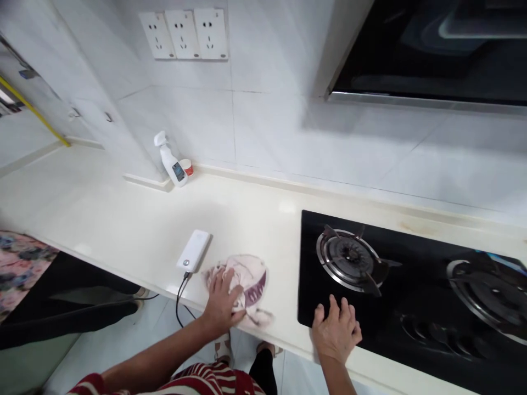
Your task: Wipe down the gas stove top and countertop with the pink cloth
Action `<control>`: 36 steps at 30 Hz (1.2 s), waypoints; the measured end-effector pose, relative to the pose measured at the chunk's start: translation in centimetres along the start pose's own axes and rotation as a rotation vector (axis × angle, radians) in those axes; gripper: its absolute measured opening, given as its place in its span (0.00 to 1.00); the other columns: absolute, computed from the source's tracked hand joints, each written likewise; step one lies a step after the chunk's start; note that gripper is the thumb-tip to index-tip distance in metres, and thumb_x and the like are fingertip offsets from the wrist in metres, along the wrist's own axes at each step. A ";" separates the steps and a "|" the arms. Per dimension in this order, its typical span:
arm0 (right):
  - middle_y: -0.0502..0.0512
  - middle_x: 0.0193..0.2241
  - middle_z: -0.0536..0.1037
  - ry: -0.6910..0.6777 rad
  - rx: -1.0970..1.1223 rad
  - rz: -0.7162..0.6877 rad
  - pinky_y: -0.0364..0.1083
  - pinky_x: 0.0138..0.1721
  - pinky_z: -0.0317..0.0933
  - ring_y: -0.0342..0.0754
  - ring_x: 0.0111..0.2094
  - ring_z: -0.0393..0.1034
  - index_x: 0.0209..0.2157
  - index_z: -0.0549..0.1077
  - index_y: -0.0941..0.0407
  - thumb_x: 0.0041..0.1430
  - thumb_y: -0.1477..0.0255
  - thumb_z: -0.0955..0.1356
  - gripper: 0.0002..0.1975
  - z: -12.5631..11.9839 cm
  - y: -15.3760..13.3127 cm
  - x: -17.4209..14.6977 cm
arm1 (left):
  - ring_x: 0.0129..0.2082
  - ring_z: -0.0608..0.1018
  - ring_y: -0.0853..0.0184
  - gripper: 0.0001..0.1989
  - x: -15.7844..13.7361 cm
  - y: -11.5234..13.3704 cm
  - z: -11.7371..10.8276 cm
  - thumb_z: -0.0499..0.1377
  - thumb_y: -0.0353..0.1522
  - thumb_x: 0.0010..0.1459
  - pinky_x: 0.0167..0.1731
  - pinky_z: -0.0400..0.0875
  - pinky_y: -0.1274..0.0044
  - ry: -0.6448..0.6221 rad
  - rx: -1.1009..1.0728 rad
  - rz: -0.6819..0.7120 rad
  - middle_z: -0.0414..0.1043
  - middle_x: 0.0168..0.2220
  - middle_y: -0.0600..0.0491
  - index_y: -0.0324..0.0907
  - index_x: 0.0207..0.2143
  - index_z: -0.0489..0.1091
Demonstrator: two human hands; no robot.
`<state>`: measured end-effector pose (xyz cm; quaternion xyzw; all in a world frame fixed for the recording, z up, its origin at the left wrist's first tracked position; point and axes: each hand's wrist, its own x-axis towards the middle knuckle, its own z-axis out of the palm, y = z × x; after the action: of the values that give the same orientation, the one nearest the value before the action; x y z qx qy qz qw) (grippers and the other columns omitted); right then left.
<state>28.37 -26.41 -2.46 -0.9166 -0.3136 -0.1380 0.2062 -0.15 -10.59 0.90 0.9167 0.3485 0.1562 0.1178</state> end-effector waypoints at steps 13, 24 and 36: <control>0.68 0.64 0.63 -0.096 -0.001 0.027 0.67 0.61 0.48 0.63 0.67 0.52 0.60 0.67 0.56 0.66 0.57 0.56 0.29 -0.2 0.5 -0.2 | 0.69 0.51 0.37 0.33 1.1 -4.1 -2.2 0.68 0.48 0.48 0.60 0.52 0.46 -0.068 0.033 -0.204 0.44 0.72 0.42 0.49 0.55 0.69; 0.67 0.64 0.64 -0.112 0.001 0.030 0.70 0.58 0.51 0.66 0.66 0.54 0.61 0.67 0.52 0.65 0.56 0.56 0.28 -0.2 1.2 -0.2 | 0.68 0.57 0.42 0.27 5.1 -7.5 -3.0 0.67 0.43 0.51 0.61 0.59 0.54 0.029 0.087 -0.315 0.51 0.70 0.44 0.48 0.53 0.70; 0.67 0.64 0.63 -0.100 -0.003 0.028 0.68 0.59 0.50 0.63 0.66 0.52 0.60 0.67 0.53 0.66 0.57 0.56 0.28 -0.3 0.7 -0.2 | 0.66 0.59 0.45 0.26 3.0 -13.2 -7.2 0.65 0.40 0.51 0.59 0.58 0.55 0.050 0.185 -0.431 0.51 0.70 0.42 0.48 0.53 0.71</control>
<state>28.65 -27.14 -2.49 -0.9269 -0.3103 -0.0897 0.1911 -8.65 1.89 3.90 0.8238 0.5518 0.1174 0.0555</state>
